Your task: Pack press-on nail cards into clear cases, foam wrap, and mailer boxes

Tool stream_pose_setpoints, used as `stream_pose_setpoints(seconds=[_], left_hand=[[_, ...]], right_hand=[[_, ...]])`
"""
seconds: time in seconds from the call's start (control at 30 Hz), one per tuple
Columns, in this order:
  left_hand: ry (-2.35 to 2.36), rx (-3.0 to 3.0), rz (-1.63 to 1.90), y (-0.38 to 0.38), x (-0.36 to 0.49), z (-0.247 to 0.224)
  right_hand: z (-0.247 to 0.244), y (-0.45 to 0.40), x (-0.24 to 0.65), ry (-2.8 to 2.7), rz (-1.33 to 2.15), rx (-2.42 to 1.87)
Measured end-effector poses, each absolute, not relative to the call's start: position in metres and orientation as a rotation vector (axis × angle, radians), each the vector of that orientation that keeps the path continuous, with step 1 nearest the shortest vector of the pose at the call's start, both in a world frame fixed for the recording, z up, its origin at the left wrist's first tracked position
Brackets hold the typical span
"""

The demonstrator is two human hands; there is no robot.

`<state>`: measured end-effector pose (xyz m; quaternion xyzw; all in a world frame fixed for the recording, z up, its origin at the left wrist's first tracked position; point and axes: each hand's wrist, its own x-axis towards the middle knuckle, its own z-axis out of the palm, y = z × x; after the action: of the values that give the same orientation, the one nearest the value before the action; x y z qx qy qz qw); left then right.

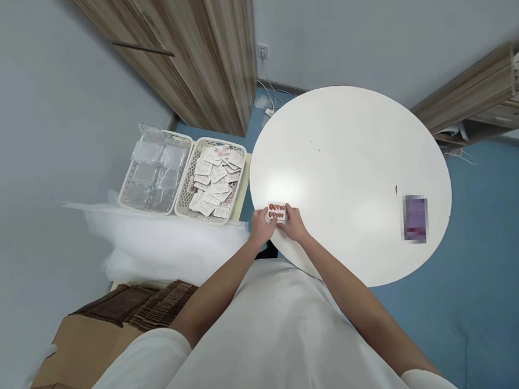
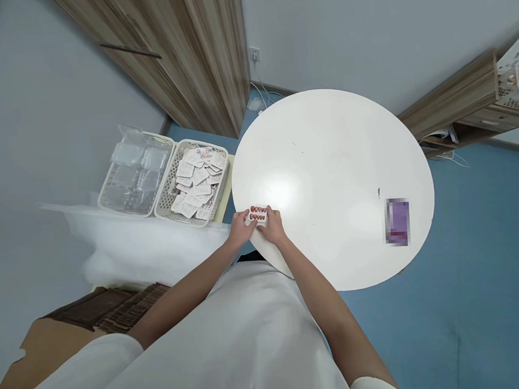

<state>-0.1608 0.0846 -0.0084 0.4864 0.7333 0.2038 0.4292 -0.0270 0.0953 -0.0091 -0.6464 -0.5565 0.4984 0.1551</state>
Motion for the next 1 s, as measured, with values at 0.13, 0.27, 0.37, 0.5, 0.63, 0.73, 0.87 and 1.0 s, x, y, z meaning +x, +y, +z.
stream_pose_setpoints(seconds=[0.13, 0.27, 0.37, 0.5, 0.63, 0.73, 0.87, 1.0], left_hand=[[1.823, 1.284, 0.448, 0.082, -0.162, -0.007], [1.775, 1.327, 0.447, 0.078, -0.162, -0.003], [1.746, 1.34, 0.467, 0.076, -0.162, -0.001], [1.738, 1.341, 0.512, 0.083, -0.164, -0.001], [1.738, 1.359, 0.549, 0.101, -0.171, -0.004], [1.743, 1.35, 0.566, 0.112, -0.177, -0.006], [1.746, 1.325, 0.578, 0.117, -0.179, -0.006], [1.751, 1.317, 0.601, 0.114, -0.176, -0.004]], right_hand=[[-0.01, 0.092, -0.027, -1.564, 1.421, -1.838], [-0.008, 0.077, -0.027, -1.371, 1.49, -1.796], [-0.004, 0.069, -0.031, -1.239, 1.559, -1.721], [0.0, 0.073, -0.039, -1.193, 1.588, -1.643], [0.0, 0.089, -0.046, -1.199, 1.597, -1.626], [-0.001, 0.1, -0.049, -1.187, 1.601, -1.632], [-0.003, 0.105, -0.049, -1.21, 1.594, -1.629], [-0.004, 0.104, -0.044, -1.255, 1.59, -1.614]])
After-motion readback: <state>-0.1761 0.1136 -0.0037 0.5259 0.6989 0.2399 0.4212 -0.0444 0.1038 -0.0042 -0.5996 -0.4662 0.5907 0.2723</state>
